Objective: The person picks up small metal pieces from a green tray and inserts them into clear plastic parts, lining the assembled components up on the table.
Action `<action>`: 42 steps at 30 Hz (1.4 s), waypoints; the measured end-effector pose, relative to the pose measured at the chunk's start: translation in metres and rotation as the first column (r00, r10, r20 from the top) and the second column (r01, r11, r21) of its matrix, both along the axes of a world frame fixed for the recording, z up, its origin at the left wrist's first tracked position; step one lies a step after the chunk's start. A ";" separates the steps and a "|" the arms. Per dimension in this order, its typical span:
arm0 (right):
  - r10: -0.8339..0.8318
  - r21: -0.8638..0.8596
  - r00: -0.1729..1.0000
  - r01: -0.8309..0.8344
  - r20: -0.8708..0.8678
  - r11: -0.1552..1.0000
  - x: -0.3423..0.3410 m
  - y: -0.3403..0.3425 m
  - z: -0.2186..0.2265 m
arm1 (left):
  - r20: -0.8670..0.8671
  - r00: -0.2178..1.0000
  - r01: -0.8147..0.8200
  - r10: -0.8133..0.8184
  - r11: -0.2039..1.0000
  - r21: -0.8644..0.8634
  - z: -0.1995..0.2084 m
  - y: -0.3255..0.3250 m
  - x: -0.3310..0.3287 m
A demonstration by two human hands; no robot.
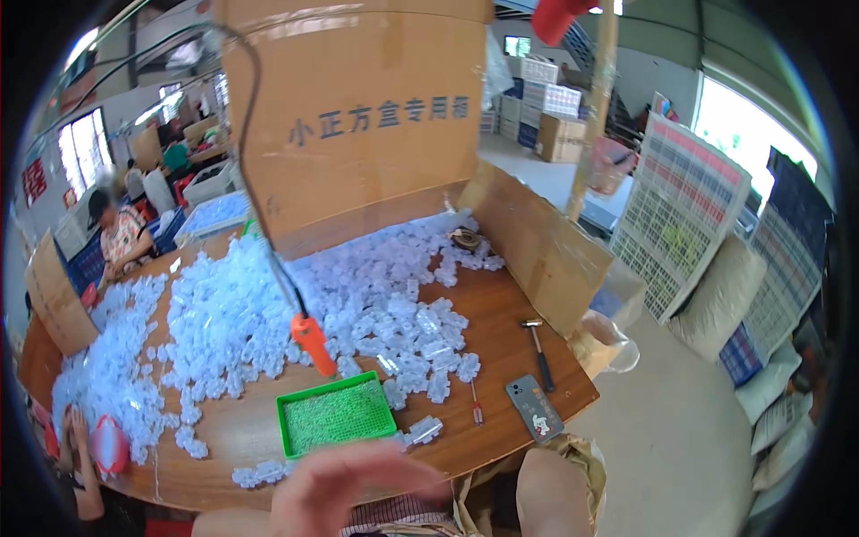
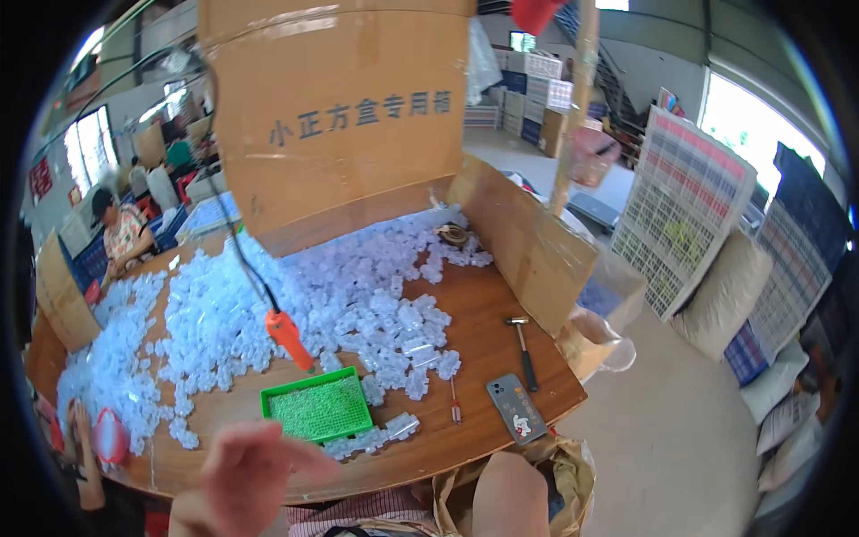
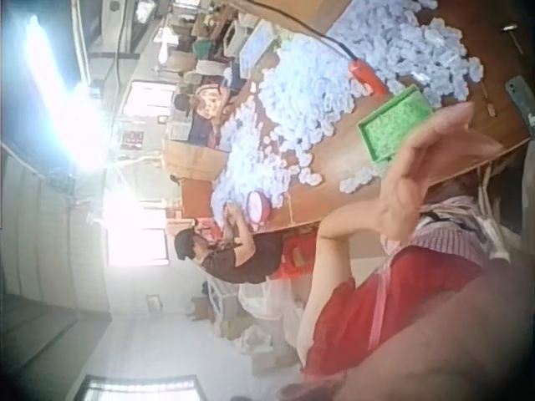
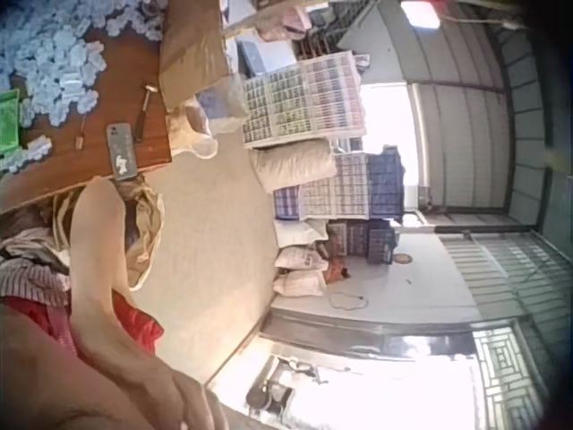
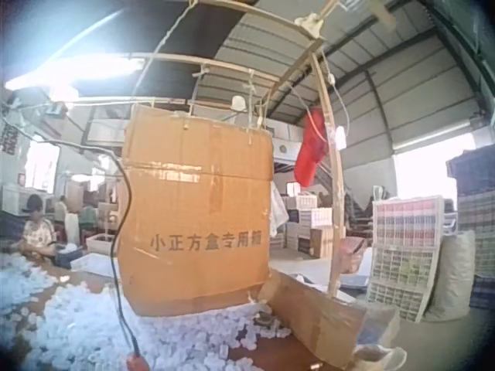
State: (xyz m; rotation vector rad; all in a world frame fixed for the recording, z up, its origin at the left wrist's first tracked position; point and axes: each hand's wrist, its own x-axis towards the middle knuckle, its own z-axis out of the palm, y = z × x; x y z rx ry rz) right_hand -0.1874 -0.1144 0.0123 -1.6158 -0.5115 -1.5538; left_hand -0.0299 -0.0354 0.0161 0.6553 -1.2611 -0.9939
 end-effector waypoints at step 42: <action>-0.913 -0.373 0.377 0.833 -0.157 0.409 0.027 0.058 -0.118 | -0.198 0.950 0.065 -0.243 0.770 -0.635 0.101 0.034 0.007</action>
